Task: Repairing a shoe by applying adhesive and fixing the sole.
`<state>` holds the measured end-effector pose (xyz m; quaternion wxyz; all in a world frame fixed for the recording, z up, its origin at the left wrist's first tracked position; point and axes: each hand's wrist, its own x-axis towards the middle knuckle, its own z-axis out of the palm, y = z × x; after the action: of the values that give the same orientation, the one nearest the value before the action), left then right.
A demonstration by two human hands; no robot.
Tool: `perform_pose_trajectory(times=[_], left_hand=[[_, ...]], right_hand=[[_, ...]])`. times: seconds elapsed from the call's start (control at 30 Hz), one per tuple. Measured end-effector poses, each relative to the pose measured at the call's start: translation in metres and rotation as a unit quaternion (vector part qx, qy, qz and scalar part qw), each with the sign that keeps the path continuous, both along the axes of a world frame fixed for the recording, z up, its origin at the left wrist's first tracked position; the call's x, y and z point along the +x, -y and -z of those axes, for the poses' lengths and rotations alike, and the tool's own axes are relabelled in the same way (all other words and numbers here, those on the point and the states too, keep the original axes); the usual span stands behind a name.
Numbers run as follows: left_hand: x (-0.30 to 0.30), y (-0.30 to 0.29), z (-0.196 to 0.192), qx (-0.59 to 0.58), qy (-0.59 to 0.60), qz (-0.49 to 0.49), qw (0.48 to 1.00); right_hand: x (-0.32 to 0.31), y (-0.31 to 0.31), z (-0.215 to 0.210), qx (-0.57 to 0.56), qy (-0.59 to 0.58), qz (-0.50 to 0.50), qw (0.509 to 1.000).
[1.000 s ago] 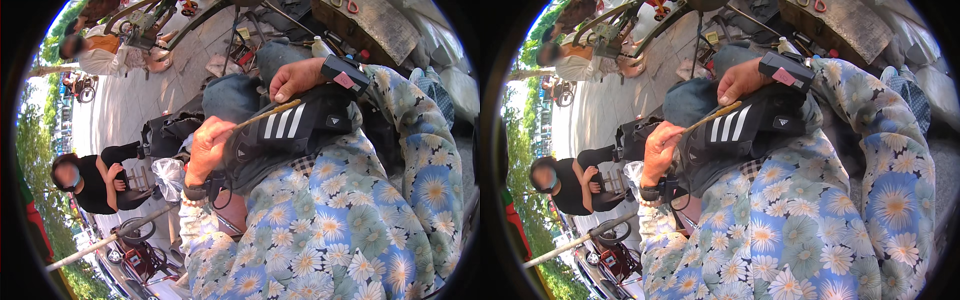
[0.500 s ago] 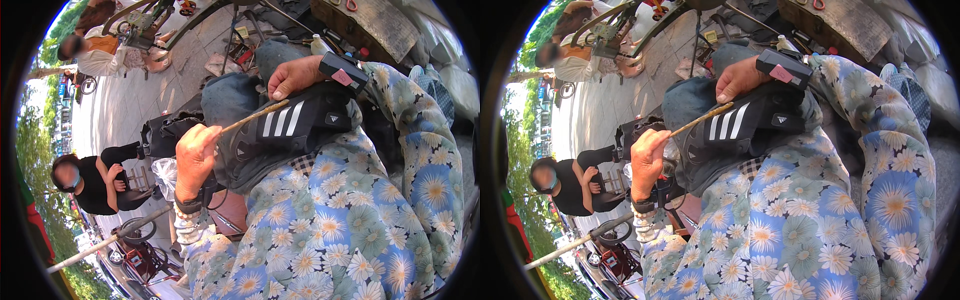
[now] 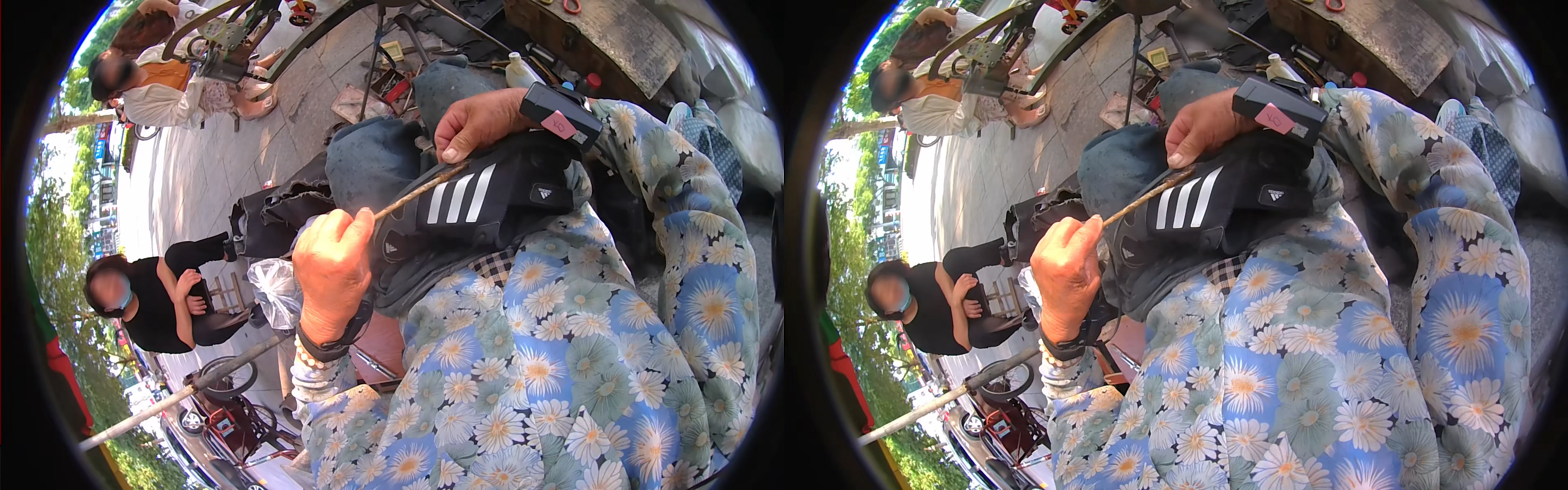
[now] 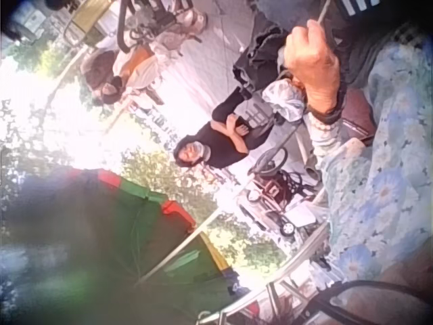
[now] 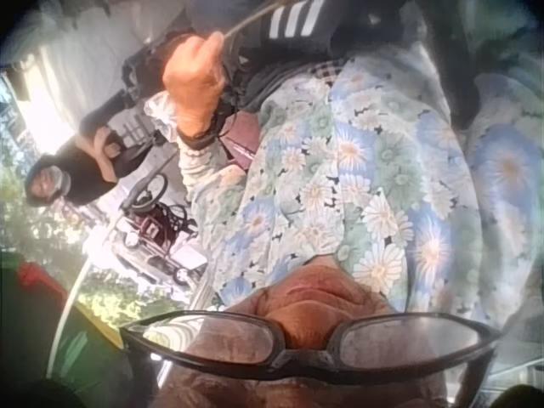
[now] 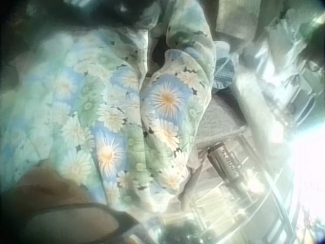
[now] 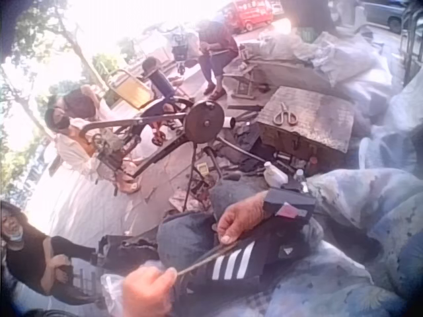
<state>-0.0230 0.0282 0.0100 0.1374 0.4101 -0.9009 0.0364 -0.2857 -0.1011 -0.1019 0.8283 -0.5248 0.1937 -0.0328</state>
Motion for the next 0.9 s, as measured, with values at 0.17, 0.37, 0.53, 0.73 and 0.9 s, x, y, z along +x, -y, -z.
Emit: perform_pose_trajectory(times=[0.17, 0.37, 0.53, 0.73, 0.9], left_hand=[[-0.005, 0.004, 0.005, -0.017, 0.025, 0.030, 0.999], [-0.003, 0.007, 0.005, -0.019, 0.081, 0.095, 0.992], [-0.005, 0.012, 0.003, 0.007, 0.096, 0.121, 0.988], [-0.007, 0.007, 0.005, 0.111, 0.055, 0.061, 0.990], [-0.014, 0.003, -0.001, 0.221, 0.001, -0.030, 0.975]], right_hand=[[-0.002, -0.007, -0.007, 0.017, -0.021, 0.028, 0.999], [-0.002, -0.013, -0.009, 0.045, -0.023, 0.032, 0.998], [-0.003, -0.016, -0.005, 0.060, -0.028, 0.048, 0.997], [-0.004, -0.016, -0.006, 0.070, -0.034, 0.047, 0.996], [-0.004, -0.015, -0.004, 0.076, -0.027, 0.038, 0.996]])
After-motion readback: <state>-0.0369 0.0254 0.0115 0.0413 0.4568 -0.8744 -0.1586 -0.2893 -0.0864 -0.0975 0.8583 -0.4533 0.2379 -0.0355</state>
